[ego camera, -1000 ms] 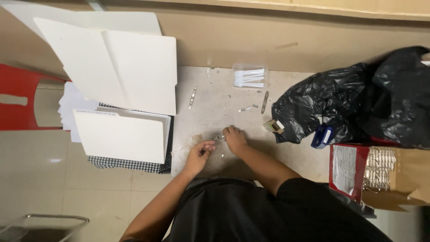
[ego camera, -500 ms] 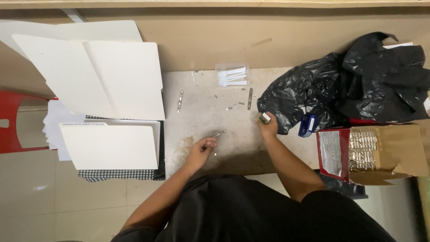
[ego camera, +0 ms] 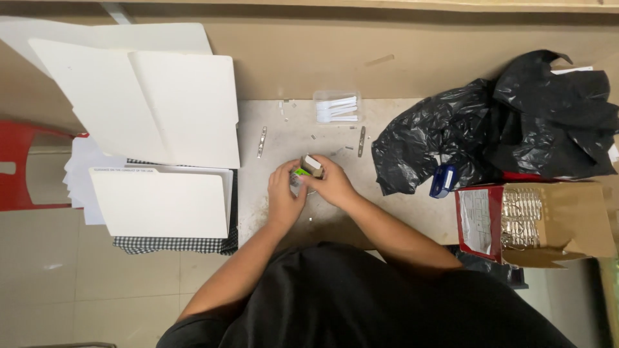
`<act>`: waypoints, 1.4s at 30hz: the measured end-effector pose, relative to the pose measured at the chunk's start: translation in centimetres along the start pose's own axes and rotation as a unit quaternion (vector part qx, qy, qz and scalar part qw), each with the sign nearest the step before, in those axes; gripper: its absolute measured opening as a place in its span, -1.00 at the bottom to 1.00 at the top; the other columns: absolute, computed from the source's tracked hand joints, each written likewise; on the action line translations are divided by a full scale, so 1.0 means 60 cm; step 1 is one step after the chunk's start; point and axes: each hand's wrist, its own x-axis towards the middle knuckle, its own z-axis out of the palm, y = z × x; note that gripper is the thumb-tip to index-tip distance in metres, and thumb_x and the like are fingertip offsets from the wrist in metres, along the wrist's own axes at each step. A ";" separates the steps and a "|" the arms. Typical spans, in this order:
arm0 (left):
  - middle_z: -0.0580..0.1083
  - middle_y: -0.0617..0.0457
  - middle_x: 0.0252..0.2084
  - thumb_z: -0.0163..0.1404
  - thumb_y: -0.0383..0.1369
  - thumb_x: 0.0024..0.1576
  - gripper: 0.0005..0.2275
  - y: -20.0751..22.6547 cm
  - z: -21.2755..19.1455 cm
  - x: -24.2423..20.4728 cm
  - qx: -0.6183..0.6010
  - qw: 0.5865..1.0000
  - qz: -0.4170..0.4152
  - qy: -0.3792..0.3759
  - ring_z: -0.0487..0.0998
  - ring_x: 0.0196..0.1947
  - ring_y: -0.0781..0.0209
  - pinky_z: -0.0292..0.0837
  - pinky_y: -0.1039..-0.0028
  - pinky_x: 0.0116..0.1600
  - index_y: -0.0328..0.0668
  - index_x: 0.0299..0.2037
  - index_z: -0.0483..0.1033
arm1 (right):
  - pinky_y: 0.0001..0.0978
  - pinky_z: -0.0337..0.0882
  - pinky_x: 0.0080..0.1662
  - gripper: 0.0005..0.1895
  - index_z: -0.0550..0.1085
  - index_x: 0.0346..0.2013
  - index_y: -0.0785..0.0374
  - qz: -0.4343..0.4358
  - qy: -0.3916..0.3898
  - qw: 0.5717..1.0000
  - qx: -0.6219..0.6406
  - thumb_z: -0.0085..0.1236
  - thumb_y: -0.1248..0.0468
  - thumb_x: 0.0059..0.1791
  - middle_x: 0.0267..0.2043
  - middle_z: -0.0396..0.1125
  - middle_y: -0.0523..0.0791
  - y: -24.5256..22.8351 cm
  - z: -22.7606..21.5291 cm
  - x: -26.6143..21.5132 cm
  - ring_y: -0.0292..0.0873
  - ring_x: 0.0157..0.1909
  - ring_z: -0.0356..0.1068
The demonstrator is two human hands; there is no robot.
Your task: Organizing small metal clips, labels, and folding a plastic bag at an office workstation.
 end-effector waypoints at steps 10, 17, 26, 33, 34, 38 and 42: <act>0.40 -0.34 0.22 0.12 -0.42 0.15 -0.43 -0.018 -0.036 -0.017 -0.006 1.000 -0.004 0.029 0.44 0.19 -0.23 0.34 0.16 0.28 -0.38 0.37 0.20 | -0.44 0.46 0.01 -0.64 0.40 0.18 0.37 0.037 -0.054 0.992 0.108 0.07 0.29 0.11 0.02 0.44 -0.10 0.038 0.007 0.014 -0.28 0.00 0.45; 0.42 -0.32 0.26 0.15 -0.43 0.14 -0.45 -0.011 -0.048 -0.037 -0.081 0.996 -0.040 -0.014 0.42 0.30 -0.16 0.29 0.21 0.34 -0.29 0.35 0.28 | -0.39 0.49 0.05 -0.64 0.40 0.11 0.40 0.028 -0.044 0.991 0.120 0.20 0.38 0.04 0.00 0.42 -0.04 0.075 0.017 0.000 -0.22 0.02 0.45; 0.45 -0.26 0.22 0.19 -0.44 0.13 -0.42 -0.028 -0.036 -0.064 -0.095 0.987 -0.133 0.006 0.47 0.26 -0.06 0.35 0.28 0.30 -0.32 0.36 0.25 | -0.37 0.49 -0.03 -0.62 0.47 0.08 0.26 0.065 -0.130 0.989 -0.004 0.29 0.33 -0.03 0.00 0.46 -0.07 0.183 -0.054 0.067 -0.23 0.00 0.45; 0.44 -0.09 0.28 0.21 -0.43 0.05 -0.44 -0.014 -0.031 -0.058 -0.126 0.957 -0.258 -0.033 0.46 0.30 0.11 0.51 0.40 -0.15 -0.25 0.29 0.30 | -0.15 0.38 0.12 -0.68 0.57 -0.09 0.18 0.047 0.063 0.908 -0.412 0.30 0.34 -0.14 0.07 0.38 0.00 0.239 -0.123 0.144 0.06 0.13 0.36; 0.44 -0.09 0.28 0.21 -0.43 0.05 -0.44 -0.021 -0.026 -0.058 -0.122 0.957 -0.261 -0.027 0.46 0.30 0.11 0.51 0.40 -0.15 -0.25 0.29 0.30 | -0.15 0.38 0.12 -0.68 0.57 -0.09 0.18 0.044 0.056 0.909 -0.411 0.30 0.34 -0.14 0.07 0.38 0.00 0.240 -0.123 0.157 0.06 0.13 0.36; 0.45 -0.10 0.32 0.24 -0.49 0.07 -0.44 -0.075 0.019 -0.086 -0.133 0.968 -0.212 -0.011 0.49 0.30 0.05 0.44 0.47 -0.03 -0.27 0.31 0.33 | 0.01 0.30 0.17 -0.65 0.54 -0.02 0.14 0.046 0.033 0.812 -0.581 0.15 0.37 -0.11 0.16 0.31 -0.02 0.267 -0.137 0.175 0.06 0.25 0.21; 0.42 -0.11 0.32 0.23 -0.51 0.07 -0.45 -0.045 0.020 -0.067 -0.158 0.963 -0.215 -0.020 0.39 0.38 0.06 0.53 0.49 0.01 -0.27 0.29 0.32 | 0.03 0.29 0.14 -0.66 0.50 0.03 0.18 0.001 0.030 0.723 -0.690 0.09 0.33 -0.06 0.16 0.29 -0.02 0.336 -0.154 0.173 0.02 0.22 0.22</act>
